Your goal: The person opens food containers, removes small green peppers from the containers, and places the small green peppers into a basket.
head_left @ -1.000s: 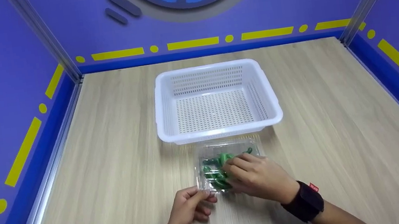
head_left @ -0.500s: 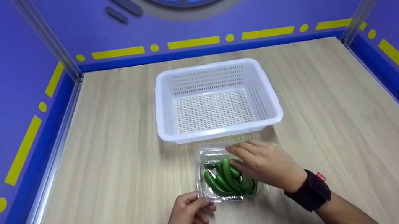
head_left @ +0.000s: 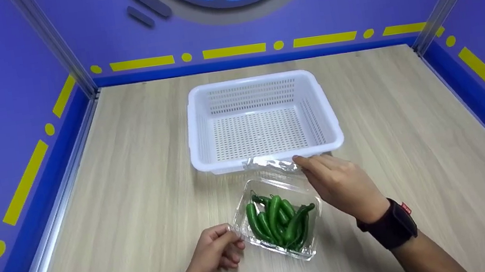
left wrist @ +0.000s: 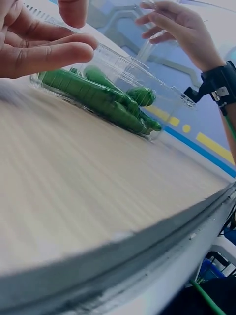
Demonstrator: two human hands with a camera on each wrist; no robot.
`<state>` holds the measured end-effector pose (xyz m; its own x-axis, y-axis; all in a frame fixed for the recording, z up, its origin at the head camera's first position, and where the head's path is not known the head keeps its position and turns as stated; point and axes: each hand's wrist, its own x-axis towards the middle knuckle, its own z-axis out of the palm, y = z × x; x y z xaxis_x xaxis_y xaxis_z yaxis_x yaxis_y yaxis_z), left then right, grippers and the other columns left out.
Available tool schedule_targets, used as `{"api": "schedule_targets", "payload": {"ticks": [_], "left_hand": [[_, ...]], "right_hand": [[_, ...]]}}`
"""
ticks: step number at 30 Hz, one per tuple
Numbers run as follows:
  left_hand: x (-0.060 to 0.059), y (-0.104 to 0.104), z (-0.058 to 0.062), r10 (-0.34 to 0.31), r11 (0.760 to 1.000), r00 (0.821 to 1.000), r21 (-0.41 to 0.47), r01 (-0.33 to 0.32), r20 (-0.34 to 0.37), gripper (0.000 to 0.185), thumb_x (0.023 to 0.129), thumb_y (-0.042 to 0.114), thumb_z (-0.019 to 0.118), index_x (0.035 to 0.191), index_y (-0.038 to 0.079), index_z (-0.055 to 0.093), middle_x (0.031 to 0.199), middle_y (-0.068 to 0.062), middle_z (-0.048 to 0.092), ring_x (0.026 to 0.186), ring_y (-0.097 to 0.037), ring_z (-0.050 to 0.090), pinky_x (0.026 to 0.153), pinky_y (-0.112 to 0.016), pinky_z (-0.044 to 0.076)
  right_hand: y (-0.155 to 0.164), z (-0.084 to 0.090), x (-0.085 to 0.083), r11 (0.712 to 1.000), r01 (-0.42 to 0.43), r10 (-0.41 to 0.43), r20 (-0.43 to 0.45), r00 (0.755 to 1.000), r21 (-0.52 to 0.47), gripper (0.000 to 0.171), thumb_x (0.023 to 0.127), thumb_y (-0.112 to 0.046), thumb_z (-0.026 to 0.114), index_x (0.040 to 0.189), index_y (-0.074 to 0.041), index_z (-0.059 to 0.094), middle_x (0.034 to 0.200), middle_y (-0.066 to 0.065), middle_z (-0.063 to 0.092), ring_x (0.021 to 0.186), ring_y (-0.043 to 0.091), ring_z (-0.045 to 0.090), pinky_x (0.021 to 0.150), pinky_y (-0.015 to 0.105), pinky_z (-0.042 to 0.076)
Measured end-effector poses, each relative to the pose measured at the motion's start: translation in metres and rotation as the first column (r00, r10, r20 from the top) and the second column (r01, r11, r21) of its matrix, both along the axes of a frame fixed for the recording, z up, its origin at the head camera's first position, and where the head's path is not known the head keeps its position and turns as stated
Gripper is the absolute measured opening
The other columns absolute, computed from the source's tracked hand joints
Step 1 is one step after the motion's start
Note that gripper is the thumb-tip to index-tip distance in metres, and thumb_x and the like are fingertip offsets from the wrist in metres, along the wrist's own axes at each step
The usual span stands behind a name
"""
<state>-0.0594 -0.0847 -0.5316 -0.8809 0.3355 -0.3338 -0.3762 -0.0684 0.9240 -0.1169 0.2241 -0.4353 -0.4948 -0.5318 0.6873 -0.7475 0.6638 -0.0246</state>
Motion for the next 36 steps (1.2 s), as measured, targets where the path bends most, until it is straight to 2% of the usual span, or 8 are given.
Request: {"api": "schedule_targets", "payload": {"ticks": [5, 9, 13, 17, 23, 29, 36], "left_hand": [[-0.004, -0.003, 0.001, -0.014, 1.0, 1.0, -0.026, 0.014, -0.009, 0.027, 0.092, 0.011, 0.059, 0.093, -0.016, 0.056, 0.075, -0.001, 0.068, 0.051, -0.008, 0.058, 0.046, -0.024, 0.051], [-0.009, -0.006, 0.002, -0.014, 0.999, 1.0, -0.051, 0.013, -0.019, 0.024, 0.092, 0.011, 0.058, 0.091, -0.013, 0.059, 0.076, -0.001, 0.067, 0.051, -0.008, 0.057, 0.046, -0.024, 0.052], [-0.016, -0.01, 0.003, -0.008, 0.997, 0.999, -0.078, 0.006, -0.032, 0.018, 0.092, 0.011, 0.058, 0.088, -0.006, 0.063, 0.076, -0.001, 0.067, 0.051, -0.008, 0.058, 0.047, -0.024, 0.052], [-0.024, -0.013, 0.003, -0.007, 0.994, 0.999, -0.105, 0.002, -0.048, 0.017, 0.092, 0.012, 0.058, 0.087, -0.004, 0.063, 0.075, -0.001, 0.067, 0.052, -0.008, 0.057, 0.047, -0.024, 0.051], [-0.036, -0.015, 0.001, -0.006, 0.99, 0.998, -0.14, -0.003, -0.062, 0.016, 0.092, 0.013, 0.059, 0.085, -0.002, 0.063, 0.075, 0.0, 0.067, 0.052, -0.009, 0.056, 0.048, -0.024, 0.048], [-0.042, -0.015, 0.004, -0.018, 0.986, 0.997, -0.169, 0.005, -0.071, 0.018, 0.091, 0.014, 0.061, 0.089, -0.004, 0.064, 0.076, 0.0, 0.067, 0.055, -0.01, 0.055, 0.049, -0.024, 0.044], [-0.054, -0.015, 0.006, -0.023, 0.984, 0.997, -0.176, 0.009, -0.073, 0.015, 0.091, 0.015, 0.063, 0.087, 0.001, 0.065, 0.071, 0.0, 0.063, 0.055, -0.01, 0.055, 0.05, -0.025, 0.044]], "right_hand": [[0.005, 0.0, 0.004, 1.0, 0.008, -0.008, 0.011, 1.0, -0.013, 0.031, 0.091, -0.002, 0.066, 0.122, -0.004, 0.068, 0.099, 0.006, 0.075, 0.087, 0.019, 0.076, 0.069, 0.029, 0.06], [0.009, 0.0, 0.007, 1.0, 0.003, -0.003, 0.021, 1.0, -0.029, 0.035, 0.088, 0.0, 0.066, 0.123, -0.004, 0.067, 0.094, 0.006, 0.075, 0.08, 0.017, 0.075, 0.065, 0.028, 0.059], [0.014, 0.001, 0.013, 0.998, 0.004, -0.001, 0.059, 0.998, -0.06, 0.044, 0.082, 0.005, 0.066, 0.125, -0.005, 0.066, 0.092, 0.004, 0.075, 0.073, 0.013, 0.072, 0.06, 0.025, 0.057], [0.02, 0.0, 0.023, 0.995, 0.014, -0.001, 0.124, 0.992, -0.097, 0.051, 0.078, 0.006, 0.064, 0.127, -0.007, 0.065, 0.093, 0.002, 0.076, 0.067, 0.007, 0.067, 0.054, 0.019, 0.051], [0.032, -0.003, 0.04, 0.984, 0.08, -0.038, 0.254, 0.967, -0.158, 0.051, 0.081, 0.002, 0.058, 0.13, -0.008, 0.064, 0.094, 0.001, 0.078, 0.068, 0.008, 0.071, 0.056, 0.02, 0.054], [0.044, -0.007, 0.05, 0.981, 0.102, -0.05, 0.287, 0.956, -0.167, 0.06, 0.076, 0.005, 0.062, 0.134, -0.011, 0.062, 0.094, -0.004, 0.077, 0.071, 0.0, 0.069, 0.059, 0.015, 0.054], [0.056, -0.013, 0.06, 0.971, 0.149, -0.083, 0.323, 0.943, -0.188, 0.064, 0.074, 0.005, 0.066, 0.134, -0.014, 0.063, 0.093, -0.01, 0.075, 0.066, -0.005, 0.064, 0.057, 0.015, 0.053]]}}
